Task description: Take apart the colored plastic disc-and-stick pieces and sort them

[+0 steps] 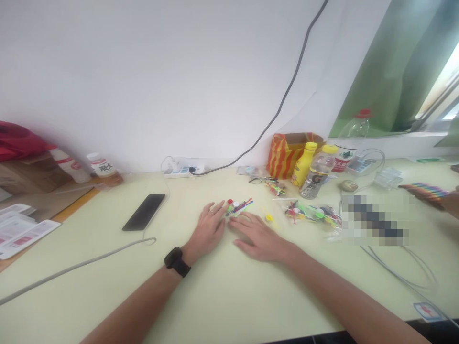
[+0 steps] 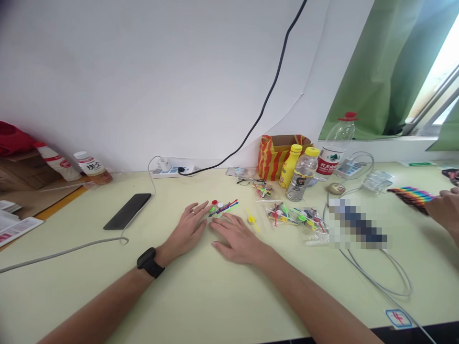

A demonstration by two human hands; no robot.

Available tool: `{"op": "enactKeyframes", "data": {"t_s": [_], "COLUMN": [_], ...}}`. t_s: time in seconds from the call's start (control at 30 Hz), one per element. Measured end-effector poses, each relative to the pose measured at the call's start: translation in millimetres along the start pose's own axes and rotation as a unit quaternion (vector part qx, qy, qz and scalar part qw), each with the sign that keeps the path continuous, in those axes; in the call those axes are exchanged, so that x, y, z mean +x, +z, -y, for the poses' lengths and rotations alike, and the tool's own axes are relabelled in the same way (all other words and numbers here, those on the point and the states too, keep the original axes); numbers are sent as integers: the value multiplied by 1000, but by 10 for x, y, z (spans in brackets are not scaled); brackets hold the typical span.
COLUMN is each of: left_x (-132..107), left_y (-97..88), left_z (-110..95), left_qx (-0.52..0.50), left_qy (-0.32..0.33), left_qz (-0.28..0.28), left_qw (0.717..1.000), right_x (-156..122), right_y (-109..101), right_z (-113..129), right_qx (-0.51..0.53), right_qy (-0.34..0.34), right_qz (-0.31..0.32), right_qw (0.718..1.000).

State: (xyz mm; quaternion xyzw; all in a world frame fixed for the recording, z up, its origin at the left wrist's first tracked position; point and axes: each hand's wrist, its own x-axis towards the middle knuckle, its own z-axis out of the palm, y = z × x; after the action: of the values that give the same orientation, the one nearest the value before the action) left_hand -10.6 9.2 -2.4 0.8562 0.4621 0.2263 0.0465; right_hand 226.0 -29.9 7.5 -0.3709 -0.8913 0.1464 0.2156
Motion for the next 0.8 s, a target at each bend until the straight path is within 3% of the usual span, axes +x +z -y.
{"op": "enactKeyframes", "data": {"t_s": [0.43, 0.8], "left_x": [-33, -56], "left_y": [-26, -38], "left_z": [-70, -104], "left_qx": [22, 22], "left_qy": [-6, 33], "left_qz": [32, 30], "left_qw": [999, 999], "right_x": [24, 30], "right_y": [47, 53], "right_z": [-129, -150], "right_qx": [20, 10], "right_qy": [-57, -19], "right_qz": [-53, -58], "right_qw": [997, 998]}}
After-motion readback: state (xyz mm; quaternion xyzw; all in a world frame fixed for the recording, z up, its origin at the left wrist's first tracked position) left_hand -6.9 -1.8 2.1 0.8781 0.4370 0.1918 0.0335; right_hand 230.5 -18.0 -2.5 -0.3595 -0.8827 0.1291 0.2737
